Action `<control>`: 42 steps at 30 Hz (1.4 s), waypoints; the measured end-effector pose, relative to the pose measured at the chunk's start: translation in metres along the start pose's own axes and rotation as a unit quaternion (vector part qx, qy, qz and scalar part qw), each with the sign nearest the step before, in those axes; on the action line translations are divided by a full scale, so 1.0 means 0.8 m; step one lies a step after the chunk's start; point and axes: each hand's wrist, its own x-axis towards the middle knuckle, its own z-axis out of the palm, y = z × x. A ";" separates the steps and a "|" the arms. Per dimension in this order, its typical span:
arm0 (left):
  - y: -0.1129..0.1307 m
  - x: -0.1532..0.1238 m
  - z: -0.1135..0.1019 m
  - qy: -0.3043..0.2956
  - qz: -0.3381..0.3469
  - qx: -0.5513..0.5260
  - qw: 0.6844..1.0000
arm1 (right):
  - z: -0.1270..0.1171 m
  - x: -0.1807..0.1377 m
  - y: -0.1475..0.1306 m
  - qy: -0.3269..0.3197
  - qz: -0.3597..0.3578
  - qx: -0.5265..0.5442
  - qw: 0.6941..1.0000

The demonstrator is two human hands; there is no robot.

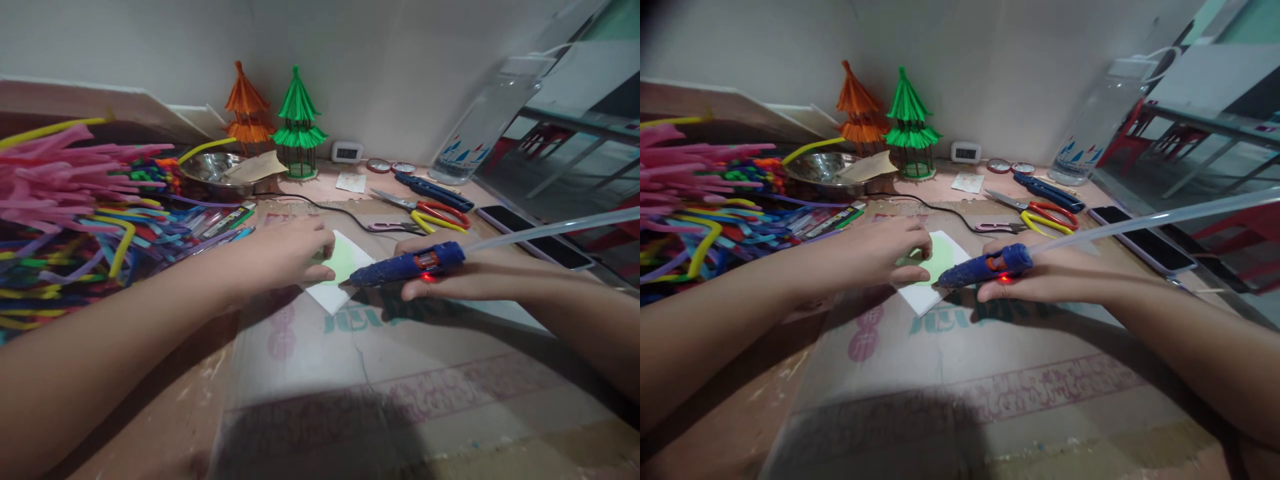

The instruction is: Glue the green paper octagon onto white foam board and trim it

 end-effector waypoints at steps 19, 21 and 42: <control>-0.001 0.000 0.000 -0.003 -0.003 0.007 1.000 | 0.004 0.001 -0.009 -0.036 -0.010 0.053 0.998; -0.002 0.000 0.001 -0.003 -0.002 0.012 1.000 | 0.005 0.002 -0.009 -0.037 0.000 0.067 0.997; -0.003 0.001 0.001 -0.005 0.005 0.021 1.000 | -0.006 0.003 -0.013 -0.028 -0.001 -0.014 1.000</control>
